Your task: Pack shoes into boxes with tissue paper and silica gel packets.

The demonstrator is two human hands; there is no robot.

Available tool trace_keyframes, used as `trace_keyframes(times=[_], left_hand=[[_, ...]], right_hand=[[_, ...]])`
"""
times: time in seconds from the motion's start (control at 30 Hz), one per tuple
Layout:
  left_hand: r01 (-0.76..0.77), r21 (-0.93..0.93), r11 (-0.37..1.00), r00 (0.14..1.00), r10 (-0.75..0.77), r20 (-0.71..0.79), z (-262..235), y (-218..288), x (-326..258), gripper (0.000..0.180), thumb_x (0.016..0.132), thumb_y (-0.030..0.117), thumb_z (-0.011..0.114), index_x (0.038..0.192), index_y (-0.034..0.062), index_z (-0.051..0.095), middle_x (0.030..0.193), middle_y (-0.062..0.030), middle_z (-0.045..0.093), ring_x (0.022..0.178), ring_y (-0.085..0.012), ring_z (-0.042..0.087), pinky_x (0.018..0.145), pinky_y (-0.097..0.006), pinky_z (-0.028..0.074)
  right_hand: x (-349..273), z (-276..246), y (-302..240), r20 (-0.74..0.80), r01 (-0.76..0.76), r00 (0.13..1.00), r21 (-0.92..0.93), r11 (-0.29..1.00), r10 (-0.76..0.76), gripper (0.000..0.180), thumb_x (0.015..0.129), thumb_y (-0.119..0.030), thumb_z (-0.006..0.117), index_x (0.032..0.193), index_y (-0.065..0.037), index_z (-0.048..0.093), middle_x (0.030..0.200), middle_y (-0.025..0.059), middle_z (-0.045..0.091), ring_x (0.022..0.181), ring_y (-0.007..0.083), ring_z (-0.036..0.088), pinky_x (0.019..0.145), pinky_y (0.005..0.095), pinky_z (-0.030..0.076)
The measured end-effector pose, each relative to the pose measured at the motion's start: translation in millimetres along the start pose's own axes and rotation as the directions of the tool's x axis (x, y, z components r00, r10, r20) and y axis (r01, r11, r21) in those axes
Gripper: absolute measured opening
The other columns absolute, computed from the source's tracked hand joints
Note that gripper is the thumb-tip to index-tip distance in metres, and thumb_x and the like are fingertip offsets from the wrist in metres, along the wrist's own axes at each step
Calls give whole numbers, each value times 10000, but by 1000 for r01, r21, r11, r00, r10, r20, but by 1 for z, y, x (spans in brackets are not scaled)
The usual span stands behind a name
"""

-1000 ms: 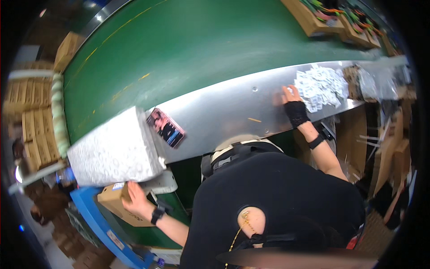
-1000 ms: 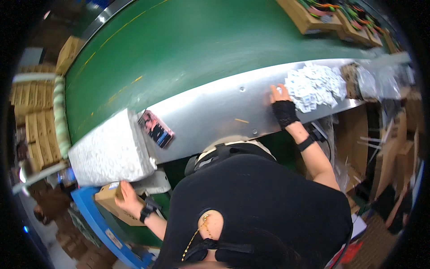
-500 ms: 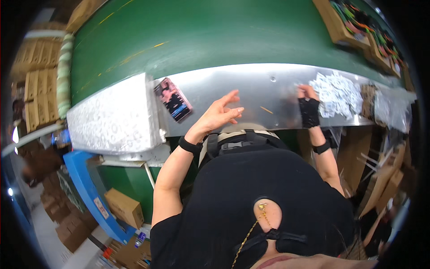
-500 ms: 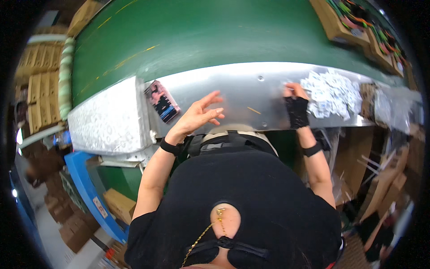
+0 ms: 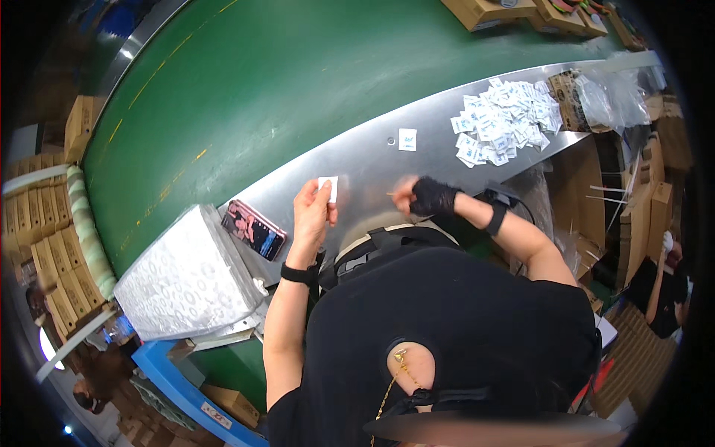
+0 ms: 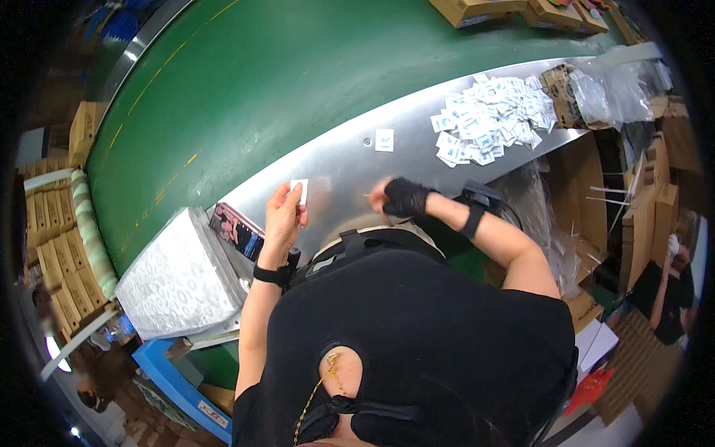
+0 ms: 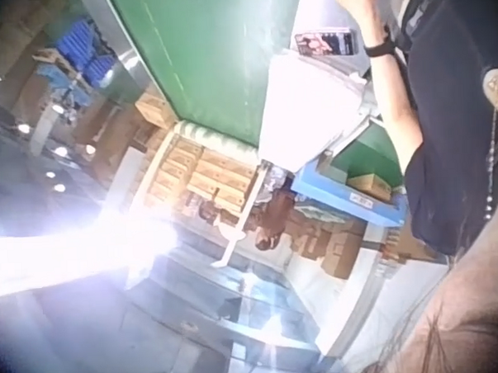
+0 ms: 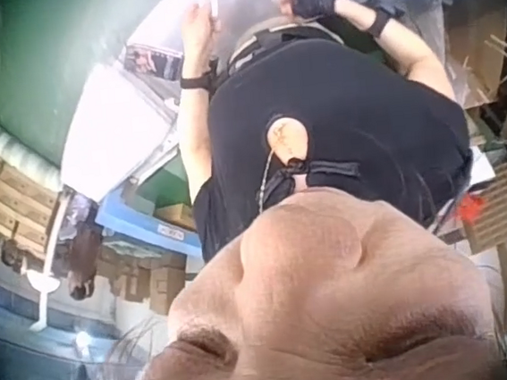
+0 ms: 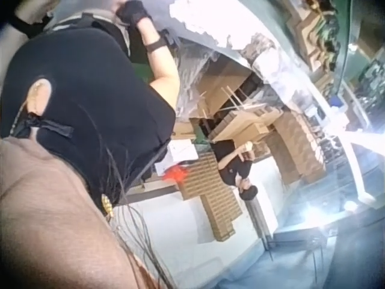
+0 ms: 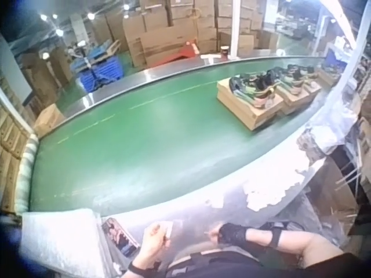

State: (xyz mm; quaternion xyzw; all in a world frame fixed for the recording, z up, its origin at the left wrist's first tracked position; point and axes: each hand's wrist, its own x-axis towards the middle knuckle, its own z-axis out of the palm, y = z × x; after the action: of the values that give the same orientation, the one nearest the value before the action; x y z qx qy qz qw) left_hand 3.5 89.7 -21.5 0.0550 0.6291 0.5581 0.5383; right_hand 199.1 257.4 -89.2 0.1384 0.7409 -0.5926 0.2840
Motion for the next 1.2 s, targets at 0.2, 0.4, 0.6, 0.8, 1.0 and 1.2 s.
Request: trace_keyframes(times=[0.2,0.4,0.6,0.8,1.0,1.2], left_hand=[[-7,-9,1000,997,6,-82,-13,-13,8,137,874,188,499,872,52,502,553,-8,444,421,-126,458,376,-246,359],[-29,-28,999,996,26,-81,-16,-12,22,156,877,181,493,861,27,509,550,-19,456,395,-119,452,352,-234,346],[61,-64,996,993,-67,-99,-26,-20,23,147,868,181,500,787,59,482,546,-7,428,423,-134,452,372,-253,347],[68,-90,994,994,-75,-76,-20,-13,31,139,874,170,488,826,40,472,555,-12,435,420,-121,447,380,-235,341],[27,-41,999,992,-32,-119,-24,-15,32,142,868,192,499,826,56,491,542,-6,431,427,-132,461,378,-249,357],[65,-78,995,990,-74,-121,-23,-27,29,147,876,176,480,857,32,497,552,-2,438,418,-106,450,371,-227,349]], right_hand=[[27,-87,-63,-665,703,648,333,629,-371,404,850,-127,486,1233,-25,406,1176,102,501,1052,192,515,804,271,426],[33,-75,0,-446,11,679,-788,616,-583,230,651,-155,587,873,-103,559,991,82,563,898,213,551,714,365,412],[9,-104,28,-541,-88,778,-599,796,-321,119,648,-138,617,731,-84,550,798,75,553,818,235,543,690,368,420],[-20,-299,37,-950,119,-147,261,958,277,477,744,-343,659,1040,5,522,927,80,570,855,164,546,689,275,444],[5,-353,65,-788,717,194,520,464,584,347,687,-342,707,763,-94,477,598,36,445,460,149,432,364,272,354],[59,-252,13,-792,755,361,558,345,492,250,695,-162,723,733,-108,482,570,3,442,476,132,436,412,275,378]])
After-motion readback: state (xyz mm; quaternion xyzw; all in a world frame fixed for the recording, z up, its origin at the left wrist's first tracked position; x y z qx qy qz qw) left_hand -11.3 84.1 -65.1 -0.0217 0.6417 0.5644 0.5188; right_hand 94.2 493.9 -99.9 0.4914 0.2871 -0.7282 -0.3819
